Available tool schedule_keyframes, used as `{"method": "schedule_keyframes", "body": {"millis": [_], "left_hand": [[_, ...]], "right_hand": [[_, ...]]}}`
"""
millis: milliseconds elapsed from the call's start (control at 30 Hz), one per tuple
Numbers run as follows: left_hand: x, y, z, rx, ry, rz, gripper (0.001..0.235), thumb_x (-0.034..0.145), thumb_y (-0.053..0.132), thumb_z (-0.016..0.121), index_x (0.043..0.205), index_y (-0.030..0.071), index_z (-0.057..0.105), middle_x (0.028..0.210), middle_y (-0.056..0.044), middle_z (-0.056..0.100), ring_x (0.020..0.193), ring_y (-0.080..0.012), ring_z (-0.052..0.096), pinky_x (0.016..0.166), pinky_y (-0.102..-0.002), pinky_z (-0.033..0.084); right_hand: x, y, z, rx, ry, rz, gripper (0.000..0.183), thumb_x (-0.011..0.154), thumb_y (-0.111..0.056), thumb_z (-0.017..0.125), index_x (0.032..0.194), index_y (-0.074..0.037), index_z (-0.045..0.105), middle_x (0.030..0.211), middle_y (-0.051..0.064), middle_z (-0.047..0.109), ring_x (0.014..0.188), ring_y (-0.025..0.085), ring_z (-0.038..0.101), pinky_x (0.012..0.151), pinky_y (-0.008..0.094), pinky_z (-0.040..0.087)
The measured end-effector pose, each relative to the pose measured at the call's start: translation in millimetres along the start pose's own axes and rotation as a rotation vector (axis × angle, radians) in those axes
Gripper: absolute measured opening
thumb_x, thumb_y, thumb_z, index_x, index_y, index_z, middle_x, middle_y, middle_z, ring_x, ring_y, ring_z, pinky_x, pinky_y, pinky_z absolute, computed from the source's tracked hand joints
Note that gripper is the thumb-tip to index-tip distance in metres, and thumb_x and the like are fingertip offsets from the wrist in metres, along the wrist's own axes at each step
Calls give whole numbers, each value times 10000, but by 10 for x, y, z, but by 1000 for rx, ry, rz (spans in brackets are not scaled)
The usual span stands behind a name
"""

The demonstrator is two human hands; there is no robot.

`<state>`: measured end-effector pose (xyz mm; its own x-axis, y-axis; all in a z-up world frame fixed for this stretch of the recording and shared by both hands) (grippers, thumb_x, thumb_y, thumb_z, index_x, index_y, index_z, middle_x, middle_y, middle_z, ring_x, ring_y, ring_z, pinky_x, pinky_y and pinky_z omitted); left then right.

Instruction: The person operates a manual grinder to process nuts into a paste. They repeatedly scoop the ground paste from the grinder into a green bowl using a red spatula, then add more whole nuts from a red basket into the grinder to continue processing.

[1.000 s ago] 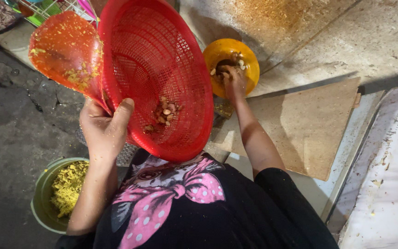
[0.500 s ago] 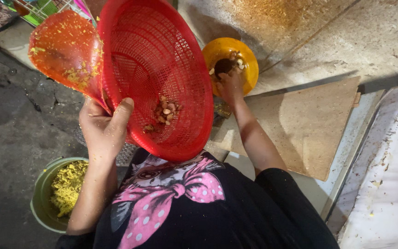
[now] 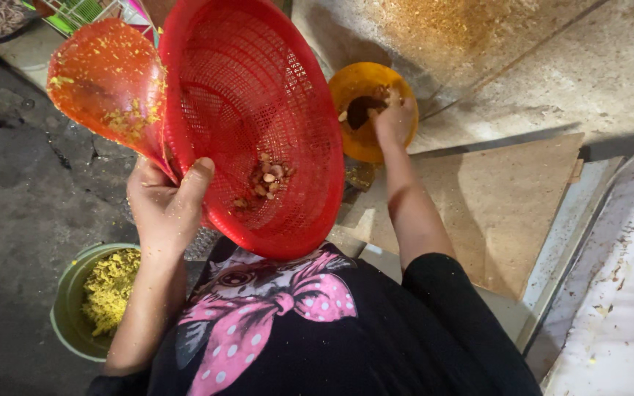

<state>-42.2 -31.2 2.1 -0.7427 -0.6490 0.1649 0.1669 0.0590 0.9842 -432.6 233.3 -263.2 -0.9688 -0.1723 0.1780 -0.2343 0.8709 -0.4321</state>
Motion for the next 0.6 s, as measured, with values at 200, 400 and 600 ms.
{"method": "schedule_keyframes", "body": {"millis": [200, 400, 600], "left_hand": [[4, 2, -37, 12, 12, 11, 266, 1030, 30, 696, 1274, 8, 593, 1159, 3, 693, 1027, -70, 620, 949, -246, 508], [-7, 12, -76, 47, 10, 19, 244, 1034, 34, 695, 1257, 2, 601, 1137, 0, 693, 1008, -66, 612, 933, -238, 502], [-14, 25, -85, 31, 15, -4, 181, 1023, 17, 683, 1196, -3, 634, 1064, 13, 692, 947, -61, 611, 873, -235, 507]], "right_hand": [[215, 44, 235, -73, -244, 33, 664, 723, -289, 868, 1334, -216, 617, 1353, 259, 513, 1217, 423, 521, 996, 464, 436], [307, 67, 569, 183, -198, -188, 223, 903, -228, 733, 1115, -207, 802, 1318, 218, 622, 1178, 399, 613, 1003, 460, 497], [137, -144, 642, 427, -384, -275, 295, 875, -316, 783, 1134, -185, 731, 1120, 138, 740, 989, 308, 729, 903, 416, 564]]}}
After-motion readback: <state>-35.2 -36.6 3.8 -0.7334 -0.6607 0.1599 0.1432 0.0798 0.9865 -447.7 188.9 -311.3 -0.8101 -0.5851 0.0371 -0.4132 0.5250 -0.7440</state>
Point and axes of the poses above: each hand's wrist, its own x-axis towards the middle knuckle, its own z-axis out of the palm, y = z × x, the point moved 5 cm from there along x, towards the middle knuckle
